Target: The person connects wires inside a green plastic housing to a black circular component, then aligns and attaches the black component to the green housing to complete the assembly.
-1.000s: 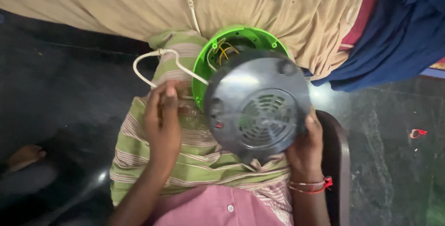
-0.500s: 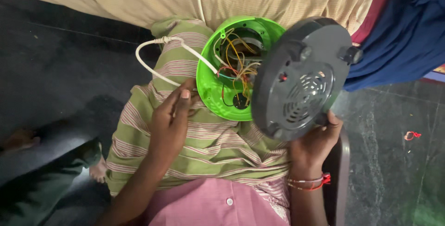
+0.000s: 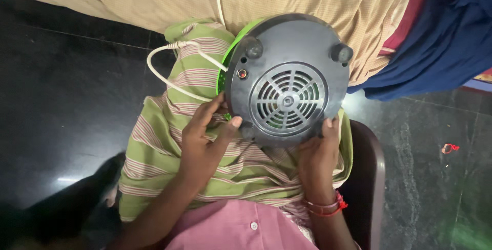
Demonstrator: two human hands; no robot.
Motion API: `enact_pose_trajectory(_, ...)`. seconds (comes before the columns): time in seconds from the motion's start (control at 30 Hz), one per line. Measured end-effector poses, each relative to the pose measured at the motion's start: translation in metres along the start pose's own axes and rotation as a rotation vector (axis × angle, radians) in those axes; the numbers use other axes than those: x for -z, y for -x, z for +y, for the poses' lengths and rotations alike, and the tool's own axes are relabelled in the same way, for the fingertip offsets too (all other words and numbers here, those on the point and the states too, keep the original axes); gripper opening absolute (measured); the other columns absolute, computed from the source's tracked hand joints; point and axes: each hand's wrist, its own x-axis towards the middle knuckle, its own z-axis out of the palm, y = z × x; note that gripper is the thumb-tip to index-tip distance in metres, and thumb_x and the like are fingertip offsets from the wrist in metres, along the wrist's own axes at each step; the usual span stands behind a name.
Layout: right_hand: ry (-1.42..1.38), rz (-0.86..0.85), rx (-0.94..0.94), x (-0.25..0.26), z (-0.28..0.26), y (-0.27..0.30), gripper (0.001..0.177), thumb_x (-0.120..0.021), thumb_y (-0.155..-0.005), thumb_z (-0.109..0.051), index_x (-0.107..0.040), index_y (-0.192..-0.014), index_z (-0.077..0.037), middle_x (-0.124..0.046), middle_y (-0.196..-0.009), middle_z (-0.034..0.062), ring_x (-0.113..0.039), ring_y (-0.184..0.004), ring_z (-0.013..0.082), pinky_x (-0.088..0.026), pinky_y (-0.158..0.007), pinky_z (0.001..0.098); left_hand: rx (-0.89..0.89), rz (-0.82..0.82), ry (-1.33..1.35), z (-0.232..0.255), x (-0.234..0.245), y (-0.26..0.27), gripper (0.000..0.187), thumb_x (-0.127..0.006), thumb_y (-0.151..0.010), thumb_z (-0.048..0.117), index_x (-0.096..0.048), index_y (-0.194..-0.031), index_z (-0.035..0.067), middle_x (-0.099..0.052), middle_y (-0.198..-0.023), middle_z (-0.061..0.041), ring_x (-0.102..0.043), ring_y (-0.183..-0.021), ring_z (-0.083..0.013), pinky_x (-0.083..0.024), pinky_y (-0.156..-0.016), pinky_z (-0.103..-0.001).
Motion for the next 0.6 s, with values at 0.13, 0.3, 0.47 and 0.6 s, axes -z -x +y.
enact_pose_trajectory(0.13,0.379,-0.051,0.261,-0.009,-0.010,0.012,0.038,-0.056,-0.108,-0.023,-0.058,-0.142,-0.005,-0.064,-0.125,0.0033,-0.053,-0.105,0.0130,-0.041,-0.091,0.0288,-0.042,0.018,-0.009,-0.003,0.002,0.000,0.056,-0.078,-0.093,0.010,-0.056,-0.143,-0.001,-0.067,-0.124,-0.010,-0.065,-0.112,-0.0140,-0.052,-0.099,-0.027)
enact_pose_trajectory(0.3,0.873,-0.091,0.576,-0.016,-0.021,0.016,0.029,-0.070,-0.099,-0.012,-0.065,-0.123,0.003,-0.061,-0.116,0.0055,-0.058,-0.105,0.0142,-0.048,-0.091,0.0297,0.060,0.032,-0.049,0.001,0.009,-0.006,0.055,-0.077,-0.090,0.007,-0.058,-0.141,0.001,-0.067,-0.119,-0.008,-0.066,-0.096,-0.0122,-0.055,-0.085,-0.024)
enact_pose_trajectory(0.47,0.984,-0.004,0.600,-0.014,-0.020,0.015,0.035,-0.083,-0.086,-0.008,-0.064,-0.112,0.006,-0.058,-0.108,0.0059,-0.056,-0.086,0.0108,-0.048,-0.073,0.0248,-0.034,0.047,-0.081,0.008,0.011,-0.007,0.050,-0.076,-0.091,0.005,-0.058,-0.138,0.000,-0.062,-0.129,-0.010,-0.069,-0.111,-0.0153,-0.062,-0.085,-0.025)
enact_pose_trajectory(0.6,0.915,0.045,0.561,-0.009,-0.014,0.012,0.035,-0.085,-0.089,-0.006,-0.066,-0.115,0.005,-0.062,-0.103,0.0053,-0.059,-0.087,0.0093,-0.050,-0.074,0.0227,0.048,0.064,-0.031,0.009,0.011,-0.007,0.043,-0.075,-0.092,0.006,-0.062,-0.133,0.000,-0.062,-0.130,-0.012,-0.069,-0.114,-0.0174,-0.064,-0.079,-0.024)
